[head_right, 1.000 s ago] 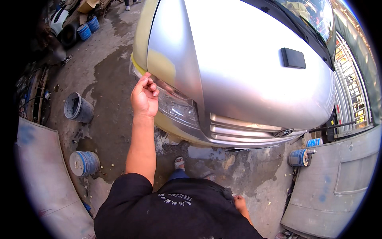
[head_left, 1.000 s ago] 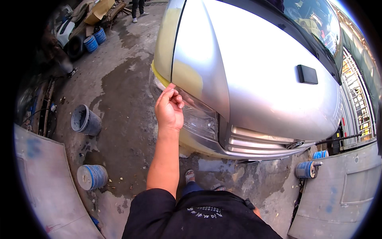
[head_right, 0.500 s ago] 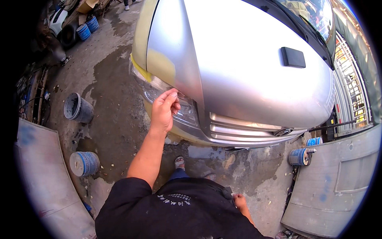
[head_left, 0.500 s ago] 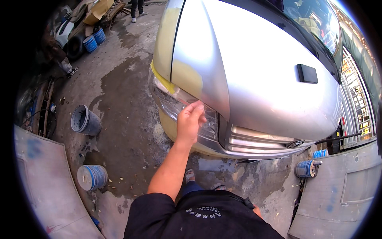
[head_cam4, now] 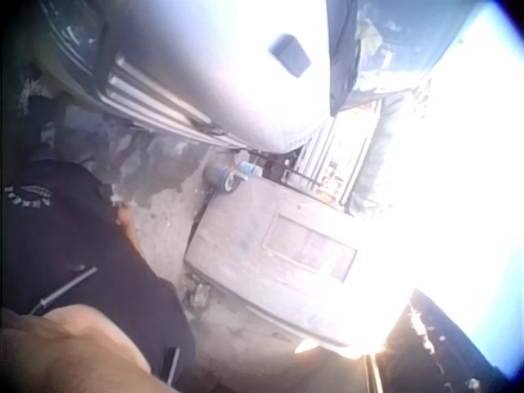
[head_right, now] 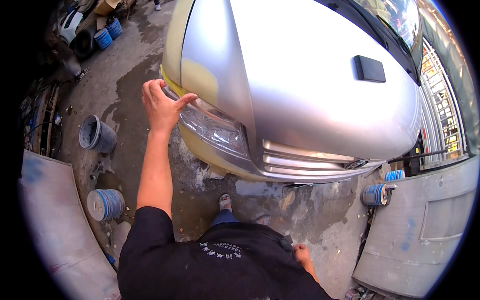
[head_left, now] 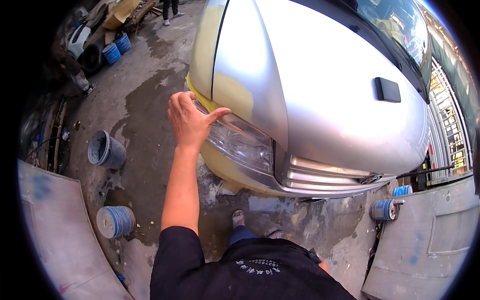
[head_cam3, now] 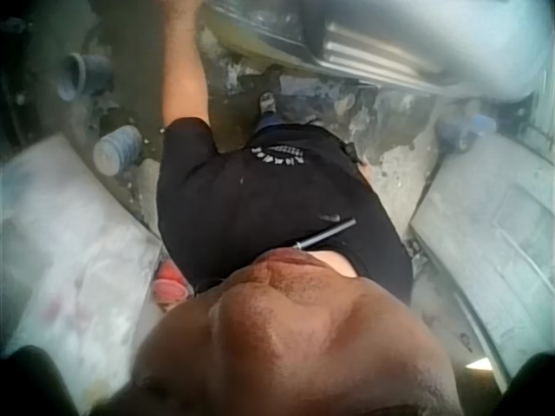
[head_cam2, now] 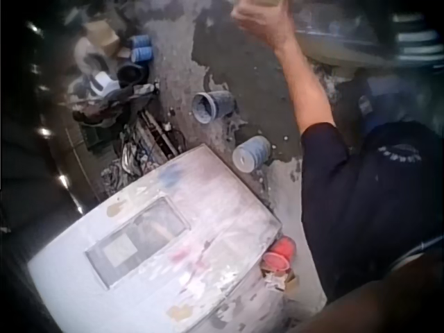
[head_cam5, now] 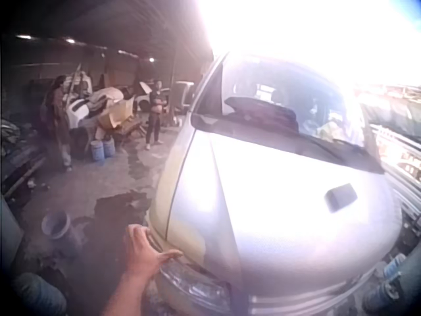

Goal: The person applies a liquid from a bottle onto the hood of a silver car and rubs it in with a black block. They then wipe the hood with a purple cloth and inspect the surface by hand. Finally, they handle two sanding blocks.

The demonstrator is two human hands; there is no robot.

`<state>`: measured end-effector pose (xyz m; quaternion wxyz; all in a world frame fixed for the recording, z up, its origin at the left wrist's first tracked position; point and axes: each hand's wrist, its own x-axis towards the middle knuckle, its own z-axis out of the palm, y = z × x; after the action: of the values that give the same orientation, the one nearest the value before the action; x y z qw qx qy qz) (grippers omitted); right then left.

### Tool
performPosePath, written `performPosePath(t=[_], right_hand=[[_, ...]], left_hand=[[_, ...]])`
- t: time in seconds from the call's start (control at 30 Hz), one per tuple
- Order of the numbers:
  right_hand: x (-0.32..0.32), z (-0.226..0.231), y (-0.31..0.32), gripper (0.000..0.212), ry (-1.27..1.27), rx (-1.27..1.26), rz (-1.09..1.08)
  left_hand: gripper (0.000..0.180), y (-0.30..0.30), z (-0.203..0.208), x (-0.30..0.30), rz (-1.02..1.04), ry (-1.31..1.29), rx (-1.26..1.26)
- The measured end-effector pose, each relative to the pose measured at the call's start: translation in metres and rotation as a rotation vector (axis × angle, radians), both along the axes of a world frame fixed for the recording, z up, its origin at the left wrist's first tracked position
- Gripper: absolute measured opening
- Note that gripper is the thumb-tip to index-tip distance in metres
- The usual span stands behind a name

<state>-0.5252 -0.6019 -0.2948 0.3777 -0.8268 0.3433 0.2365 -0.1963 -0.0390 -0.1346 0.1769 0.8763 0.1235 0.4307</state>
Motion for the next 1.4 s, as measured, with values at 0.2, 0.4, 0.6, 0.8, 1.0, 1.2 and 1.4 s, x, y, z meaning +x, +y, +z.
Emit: performPosePath(t=[0.2,0.4,0.6,0.8,1.0,1.2,1.4], right_hand=[[0.001,0.000,0.003,0.013,0.020,0.012,-0.088],[-0.010,-0.024,-0.017,0.013,-0.002,0.053,-0.089],[-0.014,-0.035,-0.033,0.012,0.019,0.084,-0.021],[0.003,-0.001,0.000,0.012,-0.011,0.026,-0.078],[-0.003,-0.018,-0.022,0.013,0.024,0.084,0.049],[0.007,0.000,-0.001,0.014,0.032,0.010,-0.003],[-0.001,-0.007,-0.006,0.014,-0.017,0.004,-0.021]], left_hand=[[0.085,-0.023,-0.007,0.003,-0.097,0.085,0.050],[0.082,-0.005,-0.001,0.006,-0.060,0.152,-0.075],[0.083,0.005,0.008,0.008,-0.069,0.271,-0.244],[0.051,0.028,-0.007,0.007,-0.028,-0.046,-0.525],[0.023,-0.024,-0.012,-0.008,-0.240,-0.403,-0.308],[0.040,-0.087,0.008,0.008,-0.291,-0.391,0.156],[0.054,-0.080,0.025,0.049,-0.003,-0.330,0.237]])
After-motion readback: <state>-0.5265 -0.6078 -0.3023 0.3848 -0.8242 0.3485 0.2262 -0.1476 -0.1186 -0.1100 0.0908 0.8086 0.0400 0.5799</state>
